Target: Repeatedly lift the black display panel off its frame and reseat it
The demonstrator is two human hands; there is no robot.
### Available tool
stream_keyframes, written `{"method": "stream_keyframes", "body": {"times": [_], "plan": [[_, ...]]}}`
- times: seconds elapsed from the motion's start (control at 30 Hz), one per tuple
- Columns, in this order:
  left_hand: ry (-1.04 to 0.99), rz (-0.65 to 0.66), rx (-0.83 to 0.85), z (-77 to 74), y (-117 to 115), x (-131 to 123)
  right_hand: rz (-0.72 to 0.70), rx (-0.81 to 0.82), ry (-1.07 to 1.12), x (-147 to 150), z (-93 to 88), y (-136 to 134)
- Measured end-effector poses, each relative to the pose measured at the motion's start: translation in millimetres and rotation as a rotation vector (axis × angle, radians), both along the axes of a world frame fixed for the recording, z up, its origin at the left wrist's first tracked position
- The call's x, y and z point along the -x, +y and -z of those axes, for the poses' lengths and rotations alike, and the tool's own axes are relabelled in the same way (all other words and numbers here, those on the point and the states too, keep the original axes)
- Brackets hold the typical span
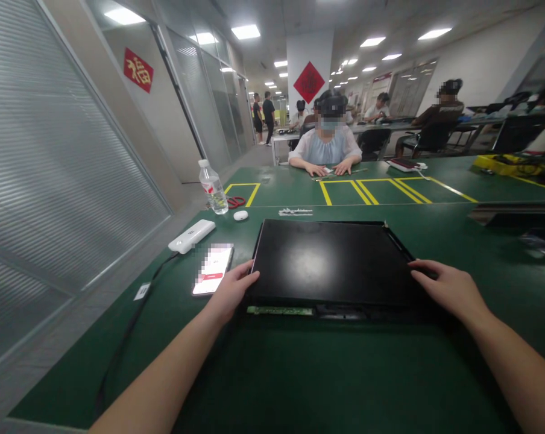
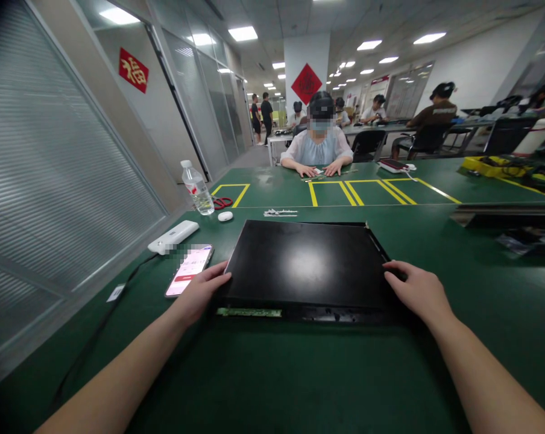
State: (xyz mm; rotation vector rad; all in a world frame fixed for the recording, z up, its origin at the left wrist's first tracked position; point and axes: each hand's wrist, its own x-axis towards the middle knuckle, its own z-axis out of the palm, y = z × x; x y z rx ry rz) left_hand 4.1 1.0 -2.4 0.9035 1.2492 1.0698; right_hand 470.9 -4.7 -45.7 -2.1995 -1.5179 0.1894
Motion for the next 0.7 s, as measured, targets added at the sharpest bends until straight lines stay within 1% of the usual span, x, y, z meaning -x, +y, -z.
{"method": "stream_keyframes", "body": {"times": [0.23,0.53,0.7], "plan": [[-0.036,-0.005,0.007,-1.6,-2.4,-1.2,-0.013,0.009,0.022,-0.2,-5.2,-1.1],[-0.045,0.013,-0.017,6.1,-0.2,1.4,0.011,0.026,0.019,-2.1,-4.6,0.0],[-0.014,0.057,-0.061,10.4,1.9,5.8,0.016,0.010,0.042,-0.2,-6.5,-0.8]]}}
